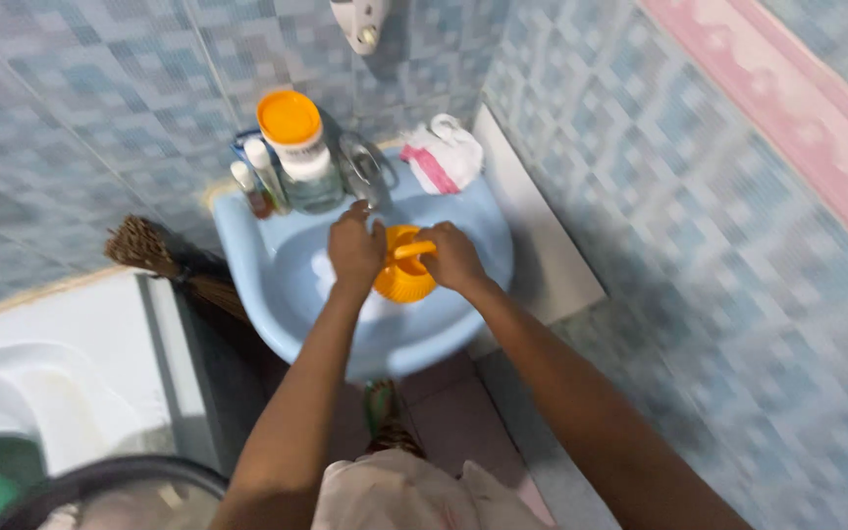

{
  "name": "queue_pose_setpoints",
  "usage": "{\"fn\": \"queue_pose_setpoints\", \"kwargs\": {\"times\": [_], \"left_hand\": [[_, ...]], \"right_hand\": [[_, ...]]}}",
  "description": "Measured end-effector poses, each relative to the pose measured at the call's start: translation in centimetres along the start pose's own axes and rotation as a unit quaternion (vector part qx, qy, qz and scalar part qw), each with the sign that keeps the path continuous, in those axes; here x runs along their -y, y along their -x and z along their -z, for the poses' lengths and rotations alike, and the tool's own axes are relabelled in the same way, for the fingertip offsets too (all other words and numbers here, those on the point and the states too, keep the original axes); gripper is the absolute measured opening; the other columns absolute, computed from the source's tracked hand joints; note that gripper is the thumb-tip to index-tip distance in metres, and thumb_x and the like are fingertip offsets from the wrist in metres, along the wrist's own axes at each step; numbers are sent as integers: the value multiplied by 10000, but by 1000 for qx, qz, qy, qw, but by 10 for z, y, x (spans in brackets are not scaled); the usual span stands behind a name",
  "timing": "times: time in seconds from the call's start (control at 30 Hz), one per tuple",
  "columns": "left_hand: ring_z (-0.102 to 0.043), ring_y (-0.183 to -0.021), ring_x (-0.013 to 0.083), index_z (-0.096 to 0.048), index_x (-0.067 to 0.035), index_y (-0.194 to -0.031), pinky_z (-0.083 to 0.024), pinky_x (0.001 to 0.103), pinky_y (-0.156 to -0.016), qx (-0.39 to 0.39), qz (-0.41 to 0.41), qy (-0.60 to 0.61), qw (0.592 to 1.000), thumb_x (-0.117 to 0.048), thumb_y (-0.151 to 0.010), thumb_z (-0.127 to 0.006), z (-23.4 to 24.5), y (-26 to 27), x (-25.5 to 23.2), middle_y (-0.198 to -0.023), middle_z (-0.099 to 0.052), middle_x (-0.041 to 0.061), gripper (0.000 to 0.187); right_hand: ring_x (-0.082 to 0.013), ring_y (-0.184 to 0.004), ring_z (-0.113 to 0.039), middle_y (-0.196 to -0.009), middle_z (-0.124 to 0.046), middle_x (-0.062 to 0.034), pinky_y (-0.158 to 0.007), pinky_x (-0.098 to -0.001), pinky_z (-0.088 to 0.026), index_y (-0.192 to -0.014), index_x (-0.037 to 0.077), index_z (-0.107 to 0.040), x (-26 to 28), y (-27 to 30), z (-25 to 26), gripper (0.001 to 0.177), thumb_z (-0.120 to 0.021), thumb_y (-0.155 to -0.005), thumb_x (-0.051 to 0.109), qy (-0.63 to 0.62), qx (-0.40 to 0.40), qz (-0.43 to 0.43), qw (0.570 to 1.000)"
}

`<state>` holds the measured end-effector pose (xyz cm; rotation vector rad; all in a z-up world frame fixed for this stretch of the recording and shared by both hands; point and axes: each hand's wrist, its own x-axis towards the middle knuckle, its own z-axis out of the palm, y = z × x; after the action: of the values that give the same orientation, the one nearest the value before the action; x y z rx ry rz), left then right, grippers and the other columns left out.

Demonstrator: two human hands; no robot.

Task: Scrubbing the inside of a toilet bowl with a brush and rinsing it with water from a pitcher.

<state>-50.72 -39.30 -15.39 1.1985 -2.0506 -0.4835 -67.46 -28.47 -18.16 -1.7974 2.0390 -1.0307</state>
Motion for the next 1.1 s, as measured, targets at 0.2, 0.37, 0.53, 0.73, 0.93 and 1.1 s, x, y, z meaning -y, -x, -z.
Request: {"fn": "queue_pose_setpoints", "kwargs": {"times": [0.2,0.37,0.53,0.73,0.93,1.1], "left_hand": [[-726,-889,418,-491,-105,-1469,-582,544,-760,181,151,-153,960,-239,-874,-691,-50,-77,12,-973,-746,224,641],[-734,-855,396,-719,-86,-1058,-590,514,-750,186,105,-128,968,-217,-963,-616,-173,-103,112,-943,-762,222,193],[-726,-605,267,-667,38,-940,-531,394,-478,189,377,332,844,-131,-1002,-527,-140,-163,47,-779,-738,168,228],[-710,-562,215,-659,60,-975,-536,333,-445,209,433,406,777,-82,-1020,-438,-116,-166,31,-743,-703,146,266],[-672,-583,170,-610,-31,-1206,-514,307,-473,168,378,395,820,-217,-1016,-542,-64,-107,19,-773,-741,130,275],[-781,-773,180,-684,-7,-1232,-622,301,-690,-131,314,216,915,-105,-987,-598,-56,-11,60,-894,-800,144,277]], "right_hand": [[-383,-1063,-653,-1084,-675,-179,-950,-480,-521,-1122,179,-759,-25,-53,-55,338,-794,-785,181,29,147,-51,987],[-395,-1049,-649,-1150,-640,-193,-933,-484,-519,-1198,172,-716,-56,-73,-105,443,-793,-762,165,28,191,-78,978],[-346,-1123,-665,-1130,-701,-138,-996,-444,-529,-1105,157,-750,-95,-76,-151,362,-797,-746,163,54,188,31,980],[-330,-1100,-668,-1210,-684,-150,-988,-409,-530,-1097,187,-763,-82,-89,-145,360,-830,-743,204,26,207,3,978],[-316,-1100,-677,-1226,-721,-87,-974,-429,-524,-1138,204,-769,-81,-88,-145,347,-783,-795,150,-2,196,55,979],[-331,-1115,-656,-1229,-694,-147,-989,-426,-523,-1217,133,-723,-81,-94,-130,424,-785,-798,164,-20,259,27,965]]}}
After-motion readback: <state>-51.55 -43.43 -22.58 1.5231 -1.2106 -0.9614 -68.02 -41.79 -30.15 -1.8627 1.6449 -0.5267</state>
